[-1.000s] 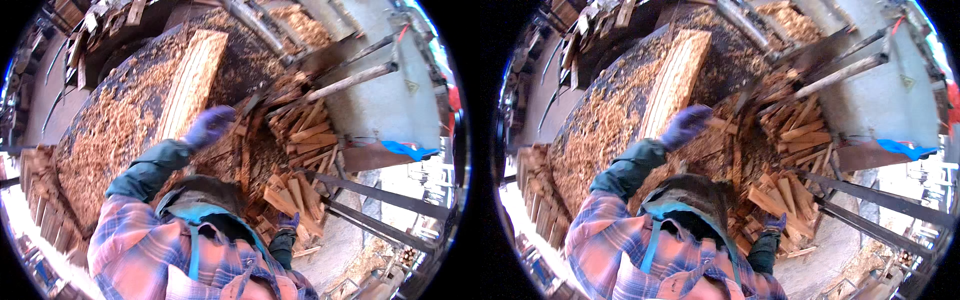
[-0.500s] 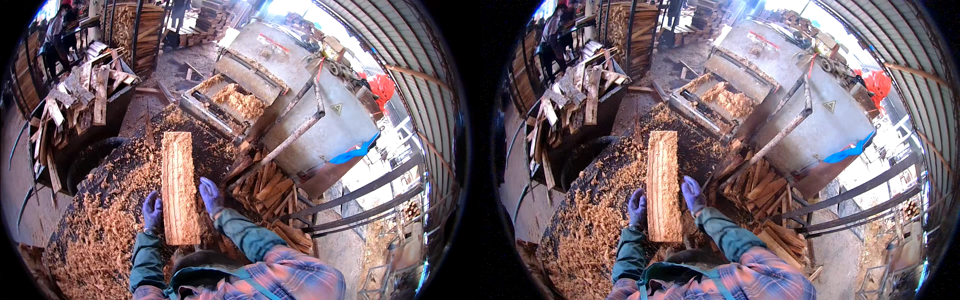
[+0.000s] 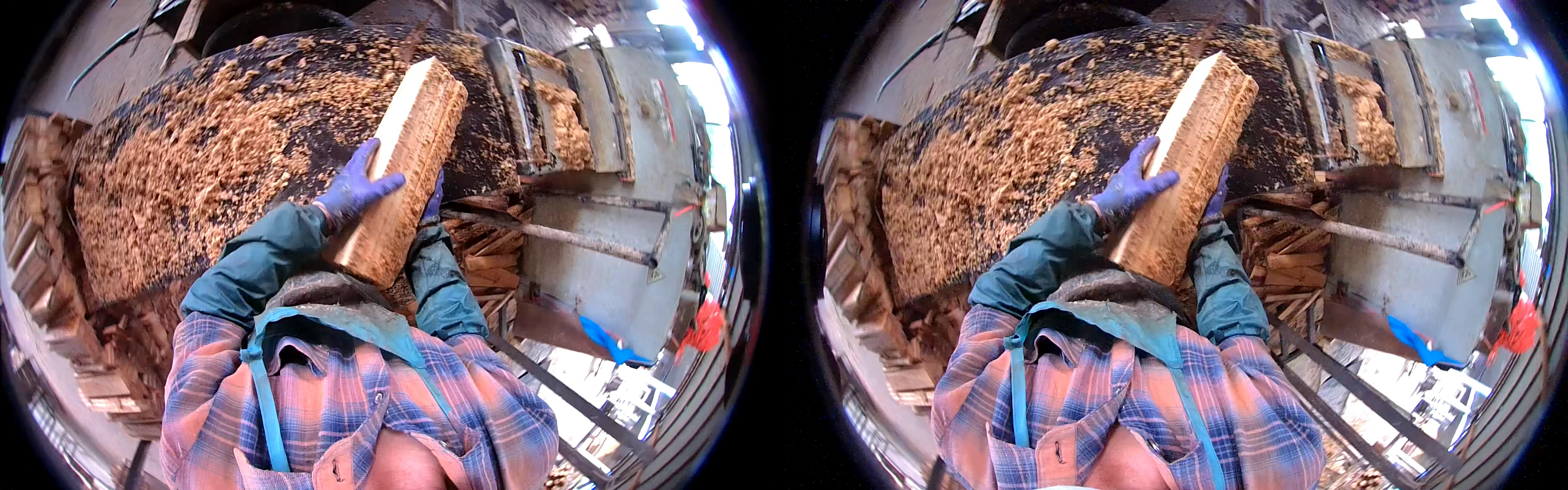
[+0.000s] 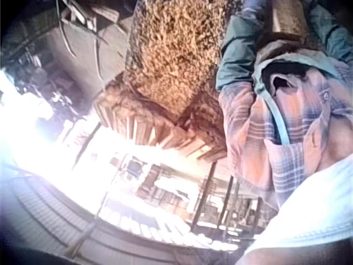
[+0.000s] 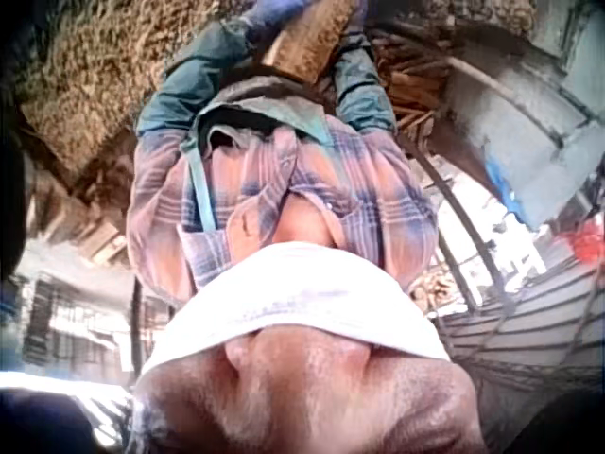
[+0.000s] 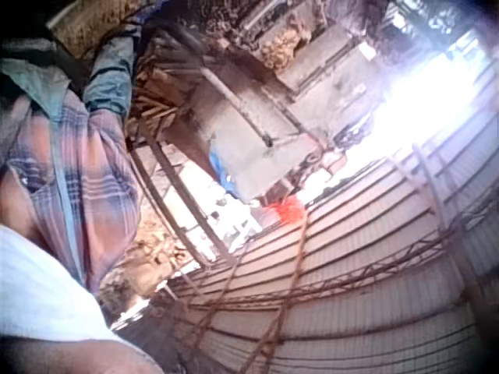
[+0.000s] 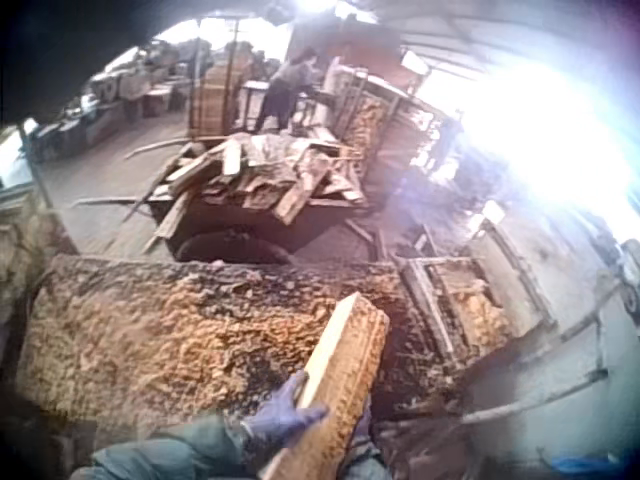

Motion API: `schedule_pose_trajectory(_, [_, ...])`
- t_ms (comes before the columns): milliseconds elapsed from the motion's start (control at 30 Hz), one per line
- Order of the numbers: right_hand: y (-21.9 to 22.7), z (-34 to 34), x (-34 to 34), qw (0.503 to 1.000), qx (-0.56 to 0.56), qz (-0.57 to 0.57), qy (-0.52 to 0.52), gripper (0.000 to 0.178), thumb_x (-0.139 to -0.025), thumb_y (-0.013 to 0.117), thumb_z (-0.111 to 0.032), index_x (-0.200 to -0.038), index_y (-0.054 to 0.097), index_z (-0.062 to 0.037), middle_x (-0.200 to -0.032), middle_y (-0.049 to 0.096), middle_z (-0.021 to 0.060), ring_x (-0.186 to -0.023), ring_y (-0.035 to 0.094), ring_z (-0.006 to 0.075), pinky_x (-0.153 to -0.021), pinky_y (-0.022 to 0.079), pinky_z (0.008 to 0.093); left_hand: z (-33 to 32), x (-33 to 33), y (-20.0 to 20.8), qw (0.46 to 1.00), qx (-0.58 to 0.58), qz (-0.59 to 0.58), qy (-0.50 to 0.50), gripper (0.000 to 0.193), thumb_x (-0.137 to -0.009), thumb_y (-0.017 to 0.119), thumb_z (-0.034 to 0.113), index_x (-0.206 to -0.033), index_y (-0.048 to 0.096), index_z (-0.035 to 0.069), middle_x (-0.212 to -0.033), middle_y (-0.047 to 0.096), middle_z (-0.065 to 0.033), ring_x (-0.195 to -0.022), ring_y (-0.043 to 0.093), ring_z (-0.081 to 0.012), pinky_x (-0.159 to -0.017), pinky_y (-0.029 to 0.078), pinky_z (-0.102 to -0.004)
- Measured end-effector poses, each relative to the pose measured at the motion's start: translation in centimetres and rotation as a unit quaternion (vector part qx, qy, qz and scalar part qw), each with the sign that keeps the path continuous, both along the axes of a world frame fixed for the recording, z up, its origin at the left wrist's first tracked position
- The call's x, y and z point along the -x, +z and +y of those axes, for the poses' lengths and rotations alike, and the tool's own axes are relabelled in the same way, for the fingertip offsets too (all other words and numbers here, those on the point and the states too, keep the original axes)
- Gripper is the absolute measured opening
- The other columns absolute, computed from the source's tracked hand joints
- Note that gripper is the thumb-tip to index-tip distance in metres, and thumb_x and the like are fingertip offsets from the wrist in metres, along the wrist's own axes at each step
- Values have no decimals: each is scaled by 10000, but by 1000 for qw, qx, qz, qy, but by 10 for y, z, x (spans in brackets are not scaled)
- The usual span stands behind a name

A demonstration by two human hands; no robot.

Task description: The person repeatedly picks up wooden planks from a pile, inspects them, and places them into a stack. The person also clears sawdust from the work surface and handles a large circular saw blade to move it aside.

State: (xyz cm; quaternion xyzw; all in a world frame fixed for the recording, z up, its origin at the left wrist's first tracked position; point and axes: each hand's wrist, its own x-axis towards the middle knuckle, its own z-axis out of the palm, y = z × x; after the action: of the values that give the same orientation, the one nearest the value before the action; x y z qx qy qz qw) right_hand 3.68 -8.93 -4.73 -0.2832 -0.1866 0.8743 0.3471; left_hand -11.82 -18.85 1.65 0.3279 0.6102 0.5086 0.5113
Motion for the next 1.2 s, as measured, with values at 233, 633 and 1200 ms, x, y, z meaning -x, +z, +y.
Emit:
schedule_pose_trajectory(233, [-64,-43,40,992,-16,-89,89,626,-975,362,-494,-1444,334,-80,-1387,469,149,-1208,512,318,-1075,382,459,-96,7,3,963,19,218,159,976,-765,702,540,-1428,299,-53,-1475,312,-254,-1376,311,-346,-1136,252,-406])
schedule_pose_trajectory(633, [23,-273,372,867,-127,-89,473,642,-984,370,-468,-1436,341,-13,-1427,440,127,-1256,486,276,-1098,359,408,-364,154,11,766,-82,201,606,881,-792,755,278,-1436,252,-50,-1447,331,-231,-1356,326,-325,-1133,242,-386])
schedule_pose_trajectory(1200, [213,-344,800,-346,807,151,-455,366,-868,612,-381,-982,705,-46,-910,704,143,-831,651,234,-763,507,360,-481,616,112,838,-225,238,436,339,-932,570,203,-1197,588,-8,-1033,641,-75,-949,589,-159,-858,476,-278])
